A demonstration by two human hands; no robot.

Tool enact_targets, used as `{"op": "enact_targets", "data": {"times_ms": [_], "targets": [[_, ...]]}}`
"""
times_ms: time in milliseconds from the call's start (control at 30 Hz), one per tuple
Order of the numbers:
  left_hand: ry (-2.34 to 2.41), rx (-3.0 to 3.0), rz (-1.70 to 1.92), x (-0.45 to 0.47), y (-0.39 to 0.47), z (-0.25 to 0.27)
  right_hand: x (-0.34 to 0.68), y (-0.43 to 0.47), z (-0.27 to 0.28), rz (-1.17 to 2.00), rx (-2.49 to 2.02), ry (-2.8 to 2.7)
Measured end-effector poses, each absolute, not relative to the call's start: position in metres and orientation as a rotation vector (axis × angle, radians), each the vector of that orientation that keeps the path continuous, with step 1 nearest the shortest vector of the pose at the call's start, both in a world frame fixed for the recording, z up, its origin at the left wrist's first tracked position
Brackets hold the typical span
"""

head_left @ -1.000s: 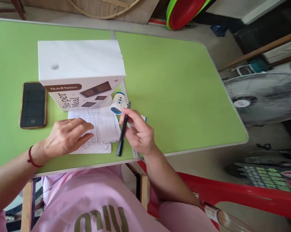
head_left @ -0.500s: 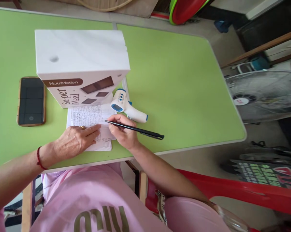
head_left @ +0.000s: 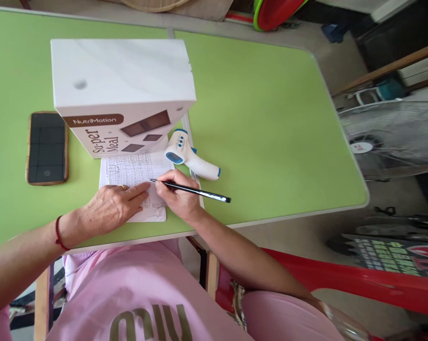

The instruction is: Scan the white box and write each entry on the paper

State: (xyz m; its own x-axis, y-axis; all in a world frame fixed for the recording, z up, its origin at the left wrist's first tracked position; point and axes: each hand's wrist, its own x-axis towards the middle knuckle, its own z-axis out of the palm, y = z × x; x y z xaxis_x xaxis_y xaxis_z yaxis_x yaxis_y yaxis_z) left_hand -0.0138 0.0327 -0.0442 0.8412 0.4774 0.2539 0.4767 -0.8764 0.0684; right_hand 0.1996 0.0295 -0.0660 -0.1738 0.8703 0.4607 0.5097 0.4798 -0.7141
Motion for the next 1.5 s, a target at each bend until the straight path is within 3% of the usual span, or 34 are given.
{"op": "enact_targets", "data": {"times_ms": [1500], "targets": [[0.781,3.019,0.381,-0.0146,0.0336,-0.0421,0.1991,0.0302,-0.0655,0.506,-1.203,-1.812]]}}
